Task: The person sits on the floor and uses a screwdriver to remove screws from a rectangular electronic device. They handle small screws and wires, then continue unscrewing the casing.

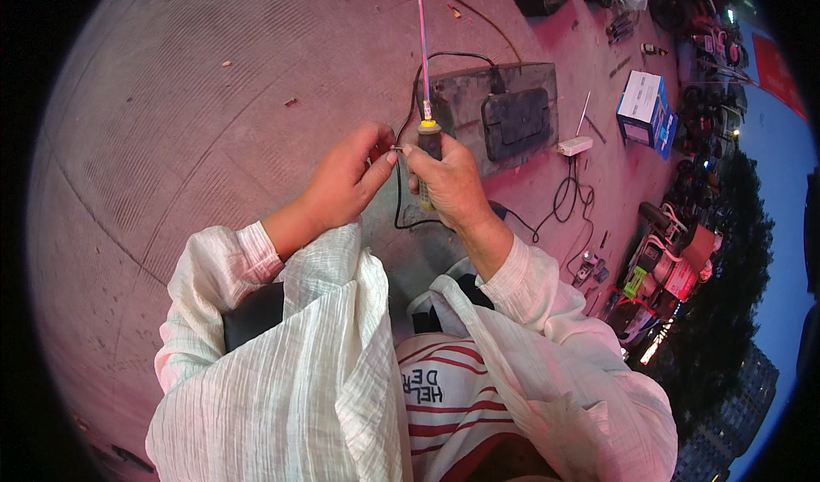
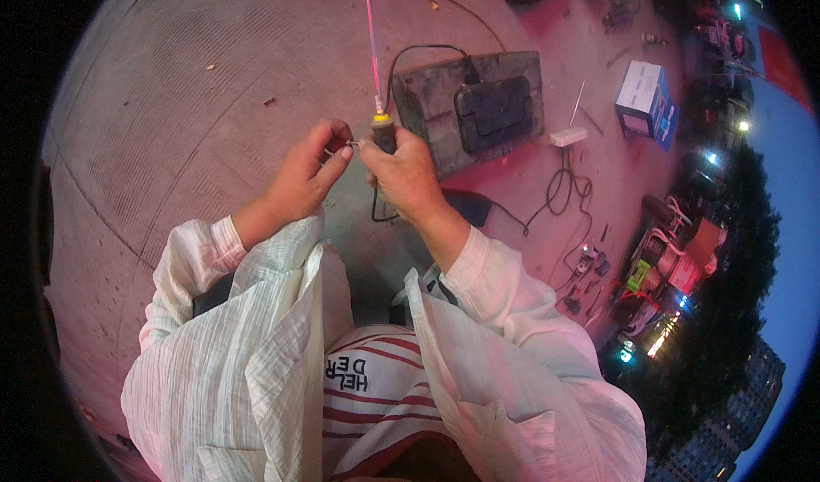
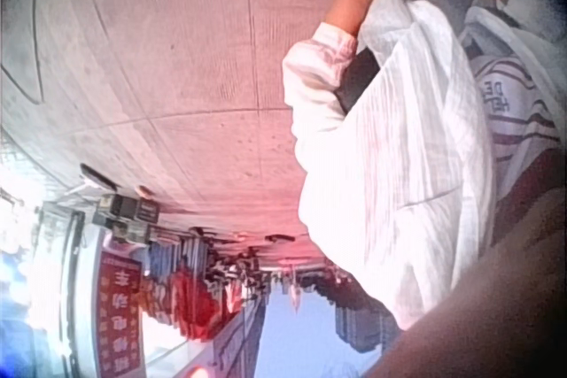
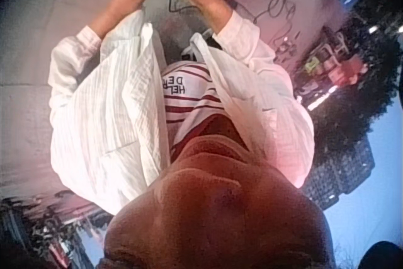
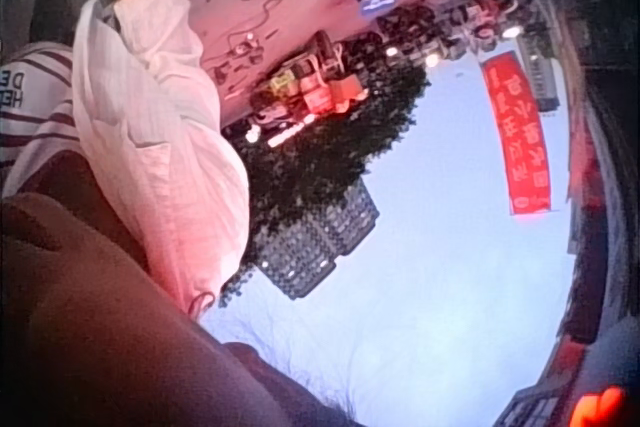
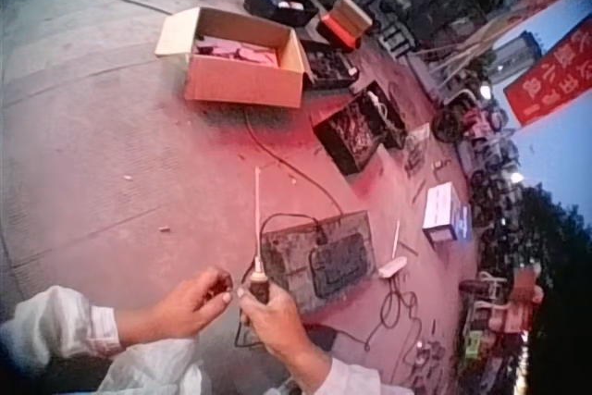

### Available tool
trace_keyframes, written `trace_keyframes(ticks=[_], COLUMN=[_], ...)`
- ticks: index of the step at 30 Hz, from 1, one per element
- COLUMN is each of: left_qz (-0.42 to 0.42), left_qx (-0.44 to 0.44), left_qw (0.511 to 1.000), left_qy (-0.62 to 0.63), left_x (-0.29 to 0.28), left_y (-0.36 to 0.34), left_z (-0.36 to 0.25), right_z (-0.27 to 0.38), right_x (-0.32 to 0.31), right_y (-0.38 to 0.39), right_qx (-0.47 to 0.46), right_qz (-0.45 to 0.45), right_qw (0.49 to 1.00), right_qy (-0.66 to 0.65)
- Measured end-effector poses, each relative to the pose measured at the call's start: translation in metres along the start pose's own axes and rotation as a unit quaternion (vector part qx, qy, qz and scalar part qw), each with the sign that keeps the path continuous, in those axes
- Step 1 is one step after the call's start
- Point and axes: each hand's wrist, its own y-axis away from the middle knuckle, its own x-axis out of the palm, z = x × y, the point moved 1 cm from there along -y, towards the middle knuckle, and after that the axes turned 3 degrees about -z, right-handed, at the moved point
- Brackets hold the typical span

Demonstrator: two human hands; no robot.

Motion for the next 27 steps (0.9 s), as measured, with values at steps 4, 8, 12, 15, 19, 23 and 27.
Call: trace_keyframes(ticks=[4, 8, 12, 15, 19, 23, 27], left_qz=[0.041, 0.021, -0.022, 0.039, 0.090, 0.032, 0.051], left_qx=[-0.089, -0.147, -0.026, -0.214, -0.260, -0.133, -0.227], left_qw=[0.995, 0.982, 0.998, 0.965, 0.952, 0.987, 0.961], left_qy=[0.032, 0.116, 0.054, 0.147, 0.130, 0.086, 0.152], left_x=[-0.001, -0.001, 0.007, 0.002, -0.006, 0.002, 0.003], left_y=[-0.001, 0.000, -0.002, -0.001, -0.002, 0.001, 0.000], left_z=[0.022, 0.014, 0.005, 0.011, 0.011, 0.012, 0.019], right_z=[-0.002, -0.004, -0.004, -0.007, -0.011, -0.011, -0.014], right_x=[0.000, -0.001, -0.002, 0.001, 0.002, 0.001, -0.001], right_y=[-0.001, -0.001, -0.002, -0.002, -0.001, -0.001, -0.002], right_qx=[-0.017, -0.019, -0.016, -0.028, -0.024, -0.014, -0.018], right_qz=[0.002, 0.007, 0.024, 0.027, 0.029, 0.029, 0.032], right_qw=[0.999, 0.999, 0.999, 0.999, 0.999, 0.999, 0.999], right_qy=[0.031, 0.030, 0.021, 0.032, 0.032, 0.013, 0.023])
